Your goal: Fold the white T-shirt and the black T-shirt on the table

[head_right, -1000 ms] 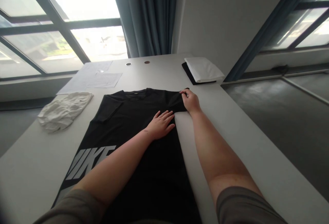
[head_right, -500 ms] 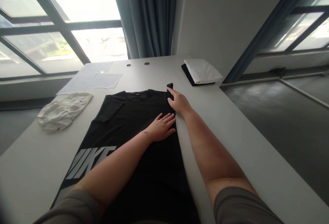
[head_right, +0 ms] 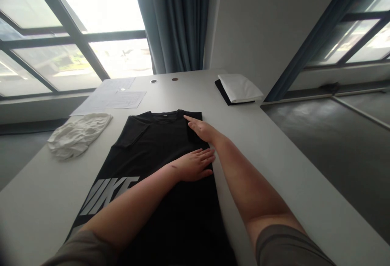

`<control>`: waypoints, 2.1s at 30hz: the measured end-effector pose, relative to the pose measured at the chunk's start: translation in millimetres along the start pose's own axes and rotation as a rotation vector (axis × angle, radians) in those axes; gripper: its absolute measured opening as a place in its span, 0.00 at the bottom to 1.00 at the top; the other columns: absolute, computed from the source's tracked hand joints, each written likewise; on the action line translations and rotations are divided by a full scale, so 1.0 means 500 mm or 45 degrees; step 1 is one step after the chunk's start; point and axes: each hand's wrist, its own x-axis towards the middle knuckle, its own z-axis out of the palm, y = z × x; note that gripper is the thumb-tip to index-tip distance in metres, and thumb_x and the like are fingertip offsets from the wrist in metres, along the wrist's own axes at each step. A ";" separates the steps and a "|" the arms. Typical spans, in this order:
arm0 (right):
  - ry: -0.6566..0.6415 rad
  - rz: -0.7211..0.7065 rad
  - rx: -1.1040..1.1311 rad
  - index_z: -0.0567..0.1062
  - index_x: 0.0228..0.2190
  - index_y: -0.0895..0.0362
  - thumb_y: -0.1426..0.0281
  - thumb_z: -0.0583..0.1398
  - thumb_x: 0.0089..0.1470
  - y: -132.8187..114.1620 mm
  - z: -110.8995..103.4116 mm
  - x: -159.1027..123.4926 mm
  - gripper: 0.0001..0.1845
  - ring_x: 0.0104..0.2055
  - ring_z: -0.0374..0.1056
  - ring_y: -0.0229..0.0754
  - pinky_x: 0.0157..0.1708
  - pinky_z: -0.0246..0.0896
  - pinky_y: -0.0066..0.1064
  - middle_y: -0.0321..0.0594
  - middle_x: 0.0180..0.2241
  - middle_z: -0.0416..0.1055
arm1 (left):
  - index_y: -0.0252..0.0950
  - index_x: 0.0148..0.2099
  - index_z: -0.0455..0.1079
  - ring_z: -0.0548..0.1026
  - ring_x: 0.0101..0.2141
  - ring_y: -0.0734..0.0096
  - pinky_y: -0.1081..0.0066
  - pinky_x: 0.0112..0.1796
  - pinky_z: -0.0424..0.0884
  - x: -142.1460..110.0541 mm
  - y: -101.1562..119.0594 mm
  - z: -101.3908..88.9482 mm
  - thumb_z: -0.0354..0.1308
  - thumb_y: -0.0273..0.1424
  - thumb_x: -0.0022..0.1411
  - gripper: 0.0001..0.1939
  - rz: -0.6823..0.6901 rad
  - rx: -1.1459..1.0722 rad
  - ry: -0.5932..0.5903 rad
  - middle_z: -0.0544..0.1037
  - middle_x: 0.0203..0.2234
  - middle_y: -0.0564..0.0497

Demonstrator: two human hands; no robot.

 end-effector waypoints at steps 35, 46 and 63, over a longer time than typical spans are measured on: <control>0.429 0.208 -0.695 0.79 0.55 0.59 0.65 0.56 0.62 0.174 -0.012 0.048 0.24 0.67 0.60 0.53 0.70 0.51 0.49 0.52 0.62 0.69 | 0.45 0.76 0.54 0.47 0.74 0.53 0.48 0.70 0.44 -0.200 -0.227 -0.015 0.44 0.49 0.74 0.33 -1.059 0.119 0.206 0.50 0.75 0.50; -0.063 -0.055 -0.747 0.65 0.68 0.56 0.59 0.58 0.65 0.042 0.096 0.006 0.34 0.75 0.47 0.56 0.72 0.46 0.51 0.50 0.72 0.53 | 0.46 0.77 0.50 0.43 0.74 0.43 0.32 0.67 0.41 -0.198 -0.161 -0.011 0.43 0.49 0.74 0.34 -1.095 0.101 0.124 0.46 0.76 0.48; -0.269 -0.042 -0.686 0.64 0.69 0.53 0.57 0.57 0.67 0.027 0.099 -0.038 0.33 0.75 0.46 0.55 0.73 0.43 0.51 0.48 0.73 0.51 | 0.39 0.77 0.49 0.47 0.73 0.47 0.43 0.68 0.47 -0.236 -0.524 -0.097 0.36 0.50 0.74 0.37 -1.500 0.129 0.086 0.47 0.76 0.44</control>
